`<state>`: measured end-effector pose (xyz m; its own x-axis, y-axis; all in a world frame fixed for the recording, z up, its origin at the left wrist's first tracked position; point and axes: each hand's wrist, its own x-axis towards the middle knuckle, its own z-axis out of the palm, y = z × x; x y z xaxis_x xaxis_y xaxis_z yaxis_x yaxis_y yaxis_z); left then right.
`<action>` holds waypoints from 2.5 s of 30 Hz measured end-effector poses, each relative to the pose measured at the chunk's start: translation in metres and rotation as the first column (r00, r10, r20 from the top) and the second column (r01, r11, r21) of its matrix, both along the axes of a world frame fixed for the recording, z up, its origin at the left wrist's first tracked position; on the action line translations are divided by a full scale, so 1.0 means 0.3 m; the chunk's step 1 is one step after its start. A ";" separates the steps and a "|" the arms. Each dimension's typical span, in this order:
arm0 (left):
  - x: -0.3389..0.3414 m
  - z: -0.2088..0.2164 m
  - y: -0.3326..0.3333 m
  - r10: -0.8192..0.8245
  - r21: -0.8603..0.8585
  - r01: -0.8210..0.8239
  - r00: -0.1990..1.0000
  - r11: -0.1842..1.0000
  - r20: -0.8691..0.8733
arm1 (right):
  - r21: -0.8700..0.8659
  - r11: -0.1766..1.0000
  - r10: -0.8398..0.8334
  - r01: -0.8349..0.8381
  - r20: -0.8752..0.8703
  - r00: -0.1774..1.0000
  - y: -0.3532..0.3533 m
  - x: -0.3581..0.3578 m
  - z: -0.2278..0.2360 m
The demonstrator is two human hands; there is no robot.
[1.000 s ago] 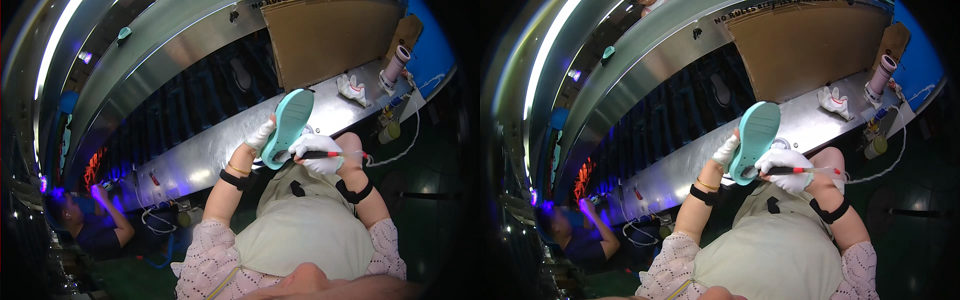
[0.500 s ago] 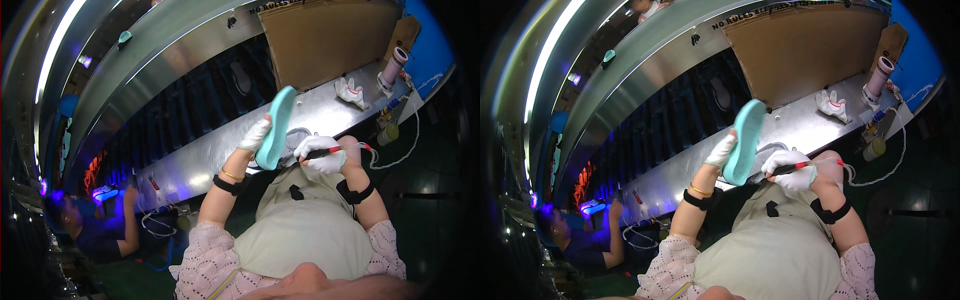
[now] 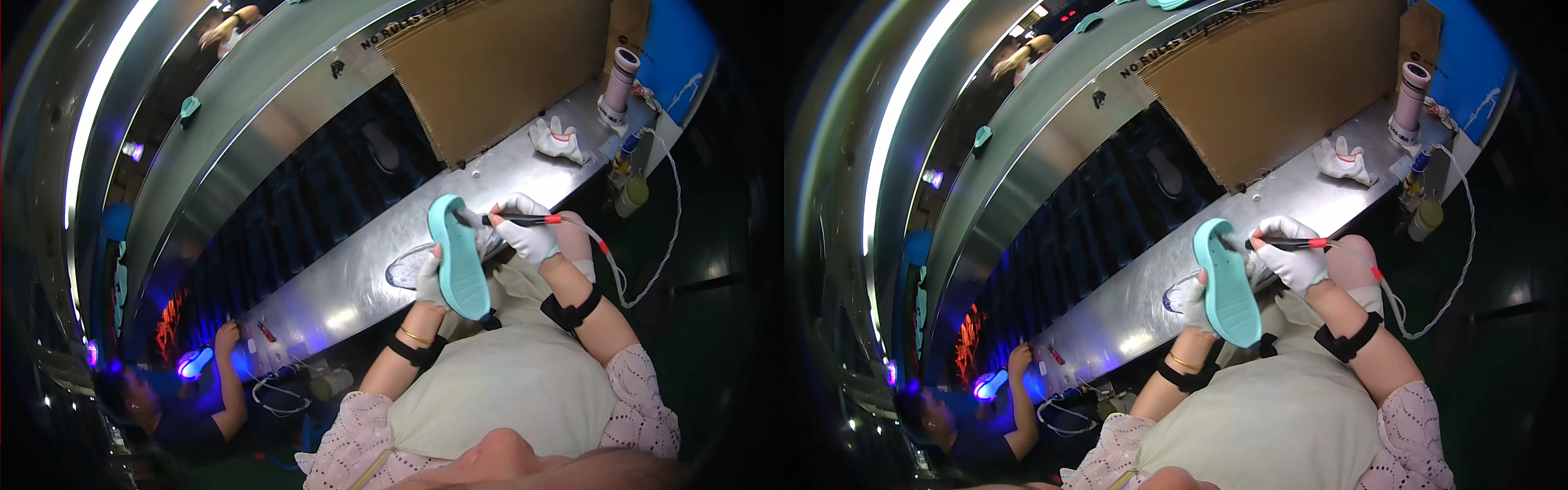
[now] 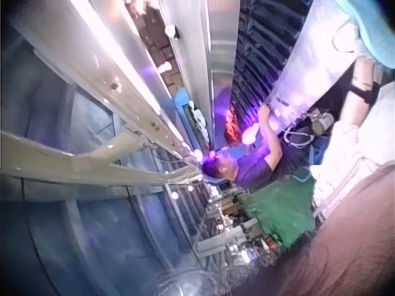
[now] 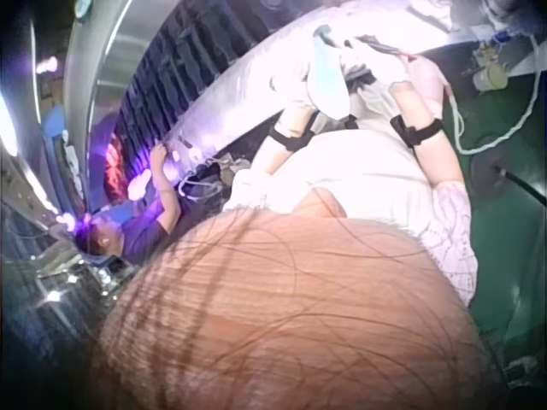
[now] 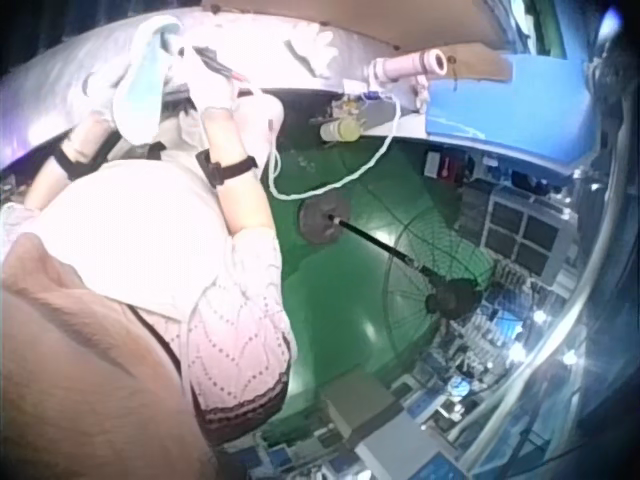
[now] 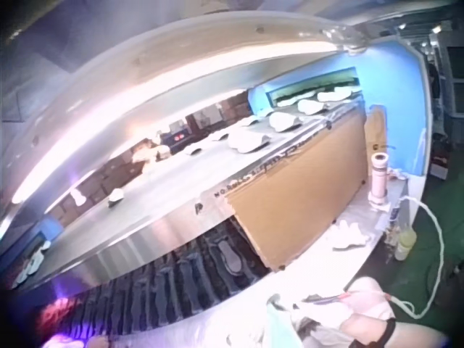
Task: Applying adhesive or coating to shoe soles using a specialized brush applicator on a production line.
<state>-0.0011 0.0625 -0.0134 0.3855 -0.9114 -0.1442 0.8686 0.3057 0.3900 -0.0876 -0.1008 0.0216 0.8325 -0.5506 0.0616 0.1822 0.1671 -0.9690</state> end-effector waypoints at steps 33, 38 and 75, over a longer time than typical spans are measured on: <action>0.020 0.040 -0.071 0.307 0.026 -0.306 0.950 0.952 -0.059 | -0.193 0.951 0.248 -0.240 0.017 0.969 0.014 -0.046 0.025; -0.035 0.067 -0.076 0.231 -0.219 -0.246 0.969 0.944 -0.091 | -0.432 0.893 0.183 -0.126 0.094 0.979 0.023 -0.046 0.060; 0.114 0.100 -0.065 -0.095 0.081 0.080 0.976 0.993 0.196 | 0.069 0.925 0.365 -0.373 0.103 0.925 0.043 -0.096 -0.006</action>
<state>0.0331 0.0430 0.0166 0.3322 -0.9329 -0.1388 0.7931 0.1967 0.5765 -0.1164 -0.0878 0.0199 0.9712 -0.2120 0.1092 0.1745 0.3199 -0.9312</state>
